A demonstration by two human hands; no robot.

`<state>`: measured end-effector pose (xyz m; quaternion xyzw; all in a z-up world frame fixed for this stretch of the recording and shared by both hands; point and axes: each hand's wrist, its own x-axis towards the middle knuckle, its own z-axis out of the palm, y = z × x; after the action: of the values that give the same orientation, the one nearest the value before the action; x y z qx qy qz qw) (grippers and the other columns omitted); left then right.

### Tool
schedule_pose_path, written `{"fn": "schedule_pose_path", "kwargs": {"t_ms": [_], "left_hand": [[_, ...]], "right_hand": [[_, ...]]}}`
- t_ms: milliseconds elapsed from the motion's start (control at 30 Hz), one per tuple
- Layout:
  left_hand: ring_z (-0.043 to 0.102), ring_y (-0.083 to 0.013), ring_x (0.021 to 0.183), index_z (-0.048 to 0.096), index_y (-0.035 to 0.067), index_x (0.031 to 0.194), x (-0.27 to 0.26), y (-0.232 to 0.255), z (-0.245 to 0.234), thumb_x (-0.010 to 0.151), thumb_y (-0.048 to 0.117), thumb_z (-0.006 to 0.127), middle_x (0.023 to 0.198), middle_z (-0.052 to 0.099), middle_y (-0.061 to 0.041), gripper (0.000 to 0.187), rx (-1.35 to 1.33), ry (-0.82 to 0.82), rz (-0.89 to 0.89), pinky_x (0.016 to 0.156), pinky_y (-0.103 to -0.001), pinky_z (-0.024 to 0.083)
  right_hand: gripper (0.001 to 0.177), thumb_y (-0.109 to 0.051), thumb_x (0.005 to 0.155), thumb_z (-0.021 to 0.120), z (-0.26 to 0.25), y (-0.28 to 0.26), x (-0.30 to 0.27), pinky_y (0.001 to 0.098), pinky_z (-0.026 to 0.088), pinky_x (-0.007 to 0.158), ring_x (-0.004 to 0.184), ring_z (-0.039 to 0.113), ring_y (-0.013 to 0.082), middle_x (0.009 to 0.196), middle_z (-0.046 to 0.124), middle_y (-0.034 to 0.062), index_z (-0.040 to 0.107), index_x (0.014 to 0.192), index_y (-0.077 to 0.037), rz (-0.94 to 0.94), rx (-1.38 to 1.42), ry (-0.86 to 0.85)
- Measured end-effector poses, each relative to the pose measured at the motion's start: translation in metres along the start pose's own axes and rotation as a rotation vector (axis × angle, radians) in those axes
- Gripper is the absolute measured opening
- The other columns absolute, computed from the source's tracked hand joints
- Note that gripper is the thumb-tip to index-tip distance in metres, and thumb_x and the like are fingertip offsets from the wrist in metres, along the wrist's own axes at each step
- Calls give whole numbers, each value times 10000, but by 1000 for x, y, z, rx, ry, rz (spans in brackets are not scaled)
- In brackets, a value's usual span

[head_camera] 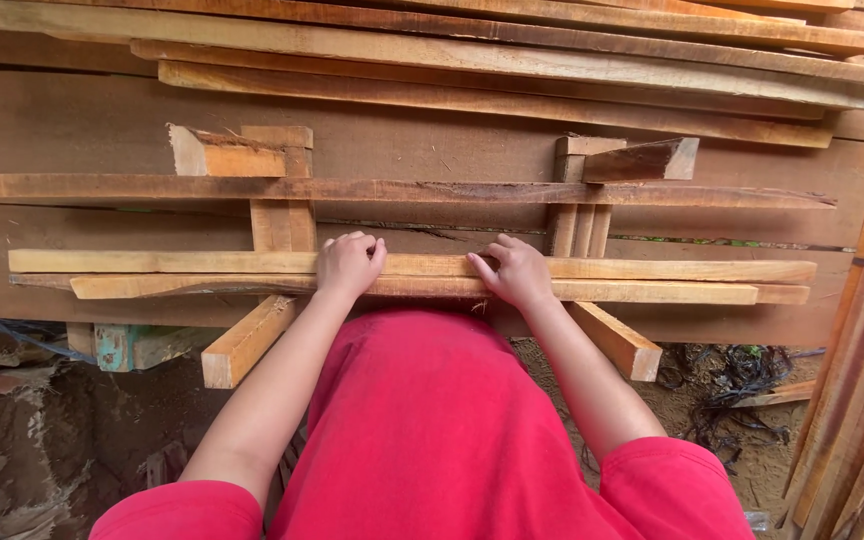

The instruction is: Organizing and arranging thin wooden strips on a workbench in a workshop.

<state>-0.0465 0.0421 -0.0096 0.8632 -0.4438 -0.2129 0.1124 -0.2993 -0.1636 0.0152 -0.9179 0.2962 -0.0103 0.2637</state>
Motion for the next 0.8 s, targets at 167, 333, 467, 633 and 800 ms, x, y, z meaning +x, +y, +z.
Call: {"fn": "schedule_pose_path", "kwargs": {"t_ms": [167,333,467,633,800], "left_hand": [[725,-324,814,708,193,683,15,10,-19,947,456,530,748,704,-47,413,-9,-195,-126,736,-454,534],[739,-340,904,739,199,723,20,3,-1,934,511,488,825,738,-72,453,43,-332,-204,793,-465,550],[727,-296,1057,758,217,882,23,14,-9,996,544,345,968,769,-60,539,92,-469,-233,964,-464,470],[709,-282,1161,796,246,1042,24,23,-18,1011,520,223,1113,792,-49,636,135,-620,-267,1052,-475,419],[717,-287,1137,793,209,1011,23,22,-19,1009,474,227,1092,796,-48,624,132,-602,-248,1040,-473,420]], "right_hand": [[353,-525,970,595,-2,-5,6,439,566,783,863,714,313,868,679,69,707,908,-195,179,21,-199],[576,-703,977,409,-6,-12,17,468,563,871,964,740,360,893,754,117,737,1006,-230,347,-102,-522],[637,-730,961,397,-22,-24,30,497,548,901,1009,730,402,938,759,186,737,1033,-196,355,-89,-590],[633,-729,943,424,-29,-29,33,500,545,917,1045,722,400,979,762,194,731,1062,-188,352,-87,-644],[720,-814,895,403,-29,-29,35,466,553,935,1082,722,371,1036,774,164,759,1116,-229,375,-99,-702]]}}
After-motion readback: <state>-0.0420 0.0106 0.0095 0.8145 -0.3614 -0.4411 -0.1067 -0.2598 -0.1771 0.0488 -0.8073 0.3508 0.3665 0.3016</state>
